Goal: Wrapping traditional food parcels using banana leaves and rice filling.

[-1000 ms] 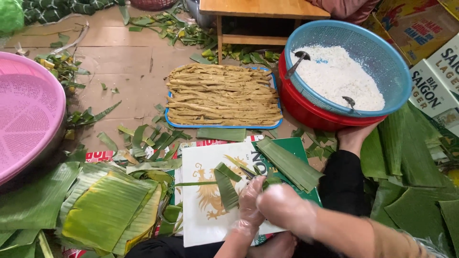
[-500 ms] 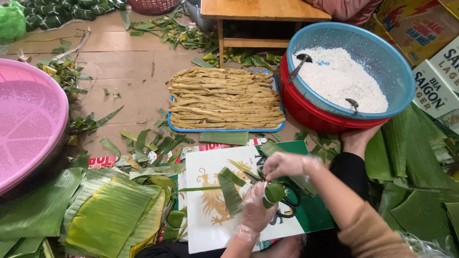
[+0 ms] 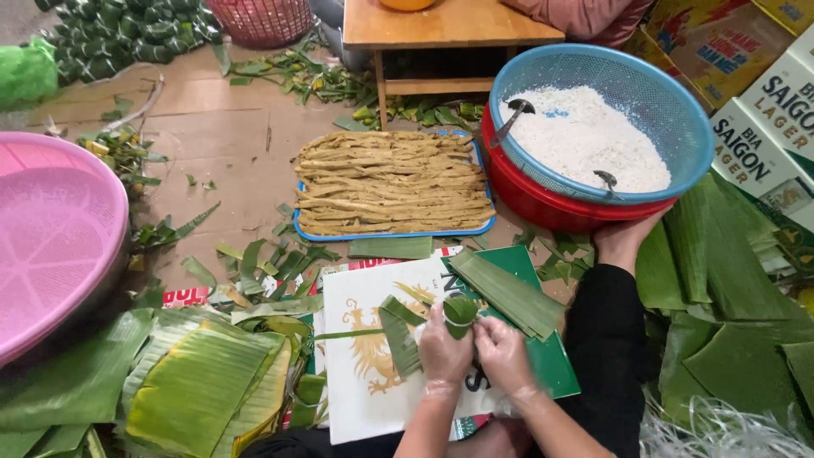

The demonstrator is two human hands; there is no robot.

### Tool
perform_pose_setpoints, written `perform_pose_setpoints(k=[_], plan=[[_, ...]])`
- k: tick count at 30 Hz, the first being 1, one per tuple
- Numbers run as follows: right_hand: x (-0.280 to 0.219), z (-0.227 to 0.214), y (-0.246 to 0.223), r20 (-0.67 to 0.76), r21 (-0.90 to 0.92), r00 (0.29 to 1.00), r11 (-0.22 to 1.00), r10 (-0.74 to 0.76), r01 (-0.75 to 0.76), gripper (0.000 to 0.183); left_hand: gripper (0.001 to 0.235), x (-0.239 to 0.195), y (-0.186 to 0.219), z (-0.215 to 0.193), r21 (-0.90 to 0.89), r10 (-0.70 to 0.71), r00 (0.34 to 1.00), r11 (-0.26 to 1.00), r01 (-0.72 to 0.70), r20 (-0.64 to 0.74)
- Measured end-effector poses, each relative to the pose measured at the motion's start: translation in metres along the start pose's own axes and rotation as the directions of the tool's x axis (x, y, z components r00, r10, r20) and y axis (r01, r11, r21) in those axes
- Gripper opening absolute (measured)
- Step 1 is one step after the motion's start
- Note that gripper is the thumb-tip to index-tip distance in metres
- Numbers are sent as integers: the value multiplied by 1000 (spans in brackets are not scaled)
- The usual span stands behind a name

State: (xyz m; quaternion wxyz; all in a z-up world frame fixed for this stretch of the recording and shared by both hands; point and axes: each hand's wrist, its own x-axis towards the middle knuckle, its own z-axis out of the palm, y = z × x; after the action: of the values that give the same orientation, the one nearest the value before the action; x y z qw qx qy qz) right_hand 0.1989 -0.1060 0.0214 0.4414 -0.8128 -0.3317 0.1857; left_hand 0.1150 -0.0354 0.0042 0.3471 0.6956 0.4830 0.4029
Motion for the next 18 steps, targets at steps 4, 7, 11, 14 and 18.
perform_pose_setpoints(k=[4, 7, 11, 14, 18], plan=[[-17, 4, -5, -70, 92, 997, 995, -35, 41, 21, 53, -6, -8, 8, 80, -39, 999, 996, 39, 1], [-26, -1, -17, -28, 167, 1000, 986, 5, -1, 19, 47, -8, -11, 8, 44, -101, 995, 994, 100, 20], [-27, -16, -34, 44, 74, 995, 994, -89, 86, 20, 70, -7, -11, 6, 100, -137, 989, 986, 130, 65], [-20, -26, -41, 129, -42, 937, 943, -324, 331, 15, 97, -12, -7, -2, 71, -138, 986, 989, 131, 95], [-16, -31, -61, 264, 157, 720, 765, -642, 625, 10, 104, -19, 12, -30, 172, -292, 932, 951, 258, 214]])
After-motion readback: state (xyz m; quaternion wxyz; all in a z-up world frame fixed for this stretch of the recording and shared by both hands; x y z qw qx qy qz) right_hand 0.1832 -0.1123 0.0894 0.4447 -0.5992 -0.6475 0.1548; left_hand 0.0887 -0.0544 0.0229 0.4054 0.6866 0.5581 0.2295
